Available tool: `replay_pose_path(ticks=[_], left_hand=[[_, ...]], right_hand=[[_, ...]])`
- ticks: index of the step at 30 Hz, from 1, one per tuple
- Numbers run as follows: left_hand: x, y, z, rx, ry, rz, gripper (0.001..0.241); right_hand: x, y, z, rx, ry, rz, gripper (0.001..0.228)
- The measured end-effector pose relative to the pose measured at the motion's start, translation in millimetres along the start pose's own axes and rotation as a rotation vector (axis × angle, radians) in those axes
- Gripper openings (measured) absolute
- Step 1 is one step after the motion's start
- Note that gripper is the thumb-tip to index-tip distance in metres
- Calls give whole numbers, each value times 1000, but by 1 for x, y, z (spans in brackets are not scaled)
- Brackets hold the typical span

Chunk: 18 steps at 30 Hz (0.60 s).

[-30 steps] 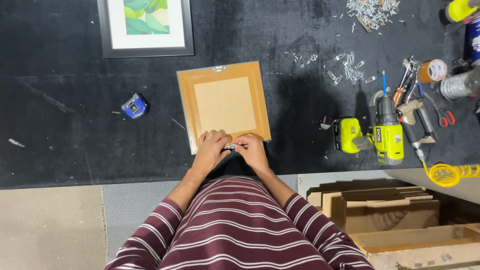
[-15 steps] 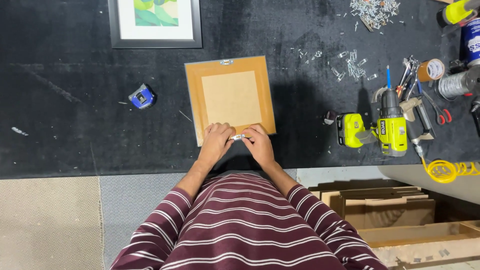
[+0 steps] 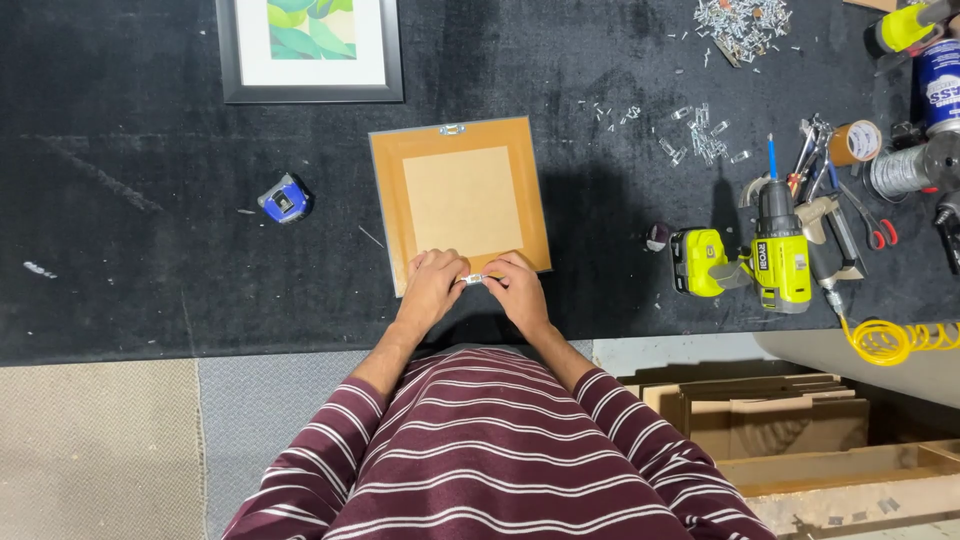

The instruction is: Attaching hanging hardware to the back of picture frames using a power drill and screws.

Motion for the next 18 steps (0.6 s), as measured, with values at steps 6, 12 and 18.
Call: replay_pose_path(ticks=[6,12,18], left_hand=[[-3,-3,2,1,1,-6,13],[0,-1,2,9,-13,-4,12],[5,1,3,23,-37,-20,11]], right_hand=[[1,-1,2,-13,-2,29,11],[-1,4,4,-8,-23,48,11],[1,3,4,2,-34,47,11]])
Point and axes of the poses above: each hand's wrist, its own z-axis towards the middle knuckle, its own x-axis out of the back of the hand, y = z × x, the point moved 4 cm from there along z, towards the middle knuckle, and after that the axes turned 6 degrees about x, right-handed, at the moved point
